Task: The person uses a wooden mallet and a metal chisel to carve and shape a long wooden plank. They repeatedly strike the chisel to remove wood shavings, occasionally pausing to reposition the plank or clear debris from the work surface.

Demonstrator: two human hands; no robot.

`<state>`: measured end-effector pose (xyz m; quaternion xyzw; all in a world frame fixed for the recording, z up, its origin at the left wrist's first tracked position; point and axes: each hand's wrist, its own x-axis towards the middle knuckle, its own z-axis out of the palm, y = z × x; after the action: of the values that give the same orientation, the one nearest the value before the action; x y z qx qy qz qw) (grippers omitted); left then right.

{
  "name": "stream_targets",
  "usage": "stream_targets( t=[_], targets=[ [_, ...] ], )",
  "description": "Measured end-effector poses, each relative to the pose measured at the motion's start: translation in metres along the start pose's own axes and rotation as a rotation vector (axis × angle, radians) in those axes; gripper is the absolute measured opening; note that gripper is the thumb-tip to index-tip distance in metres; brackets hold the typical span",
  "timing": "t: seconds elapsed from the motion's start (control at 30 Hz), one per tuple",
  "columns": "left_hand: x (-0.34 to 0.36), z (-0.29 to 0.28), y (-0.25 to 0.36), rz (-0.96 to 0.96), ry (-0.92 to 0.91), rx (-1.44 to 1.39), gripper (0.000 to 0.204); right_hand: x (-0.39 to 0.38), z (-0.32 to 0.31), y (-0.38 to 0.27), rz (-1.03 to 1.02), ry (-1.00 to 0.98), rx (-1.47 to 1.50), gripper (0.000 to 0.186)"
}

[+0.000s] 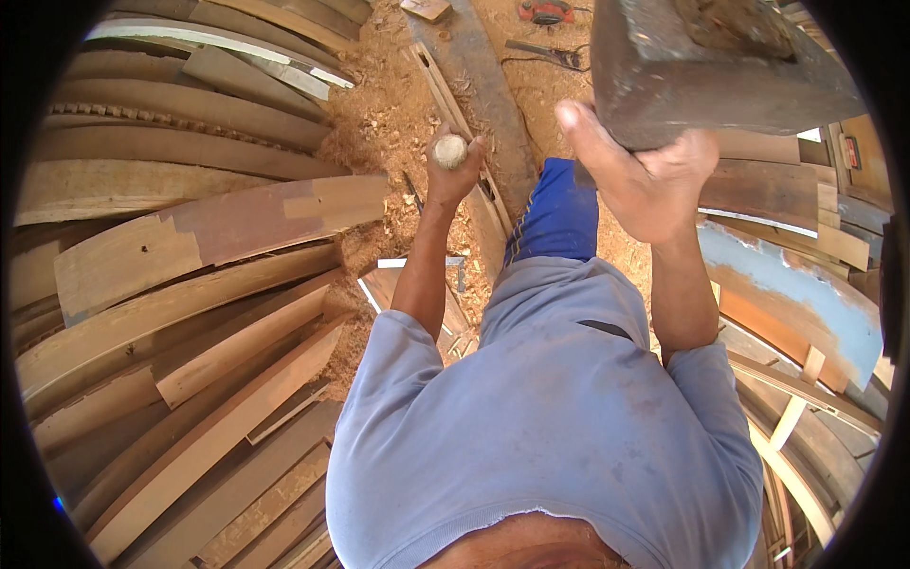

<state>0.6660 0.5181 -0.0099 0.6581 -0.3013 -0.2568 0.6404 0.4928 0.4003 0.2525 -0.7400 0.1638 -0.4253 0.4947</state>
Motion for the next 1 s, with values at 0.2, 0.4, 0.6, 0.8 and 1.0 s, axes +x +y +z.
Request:
stream_targets(
  t=[0.2,0.4,0.6,0.8,1.0],
  targets=[
    [-0.009,0.007,-0.015,0.381,-0.036,0.286,0.019,-0.024,0.024,0.085,0.081,-0.637,-0.778,0.029],
    [-0.027,-0.001,-0.022,0.244,-0.123,0.185,0.013,-0.020,0.015,0.078,0.202,-0.578,-0.639,0.039],
    [0.007,0.001,0.007,-0.004,-0.029,-0.112,0.019,0.010,0.019,0.012,0.155,-0.253,-0.230,0.029],
    [0.014,0.013,0.013,0.336,-0.124,0.013,0.015,0.009,0.014,-0.007,0.077,-0.174,-0.089,0.031],
    [0.010,0.008,0.031,0.100,-0.016,-0.091,0.019,0.008,0.010,-0.010,0.131,-0.177,0.032,0.025]
  ],
)
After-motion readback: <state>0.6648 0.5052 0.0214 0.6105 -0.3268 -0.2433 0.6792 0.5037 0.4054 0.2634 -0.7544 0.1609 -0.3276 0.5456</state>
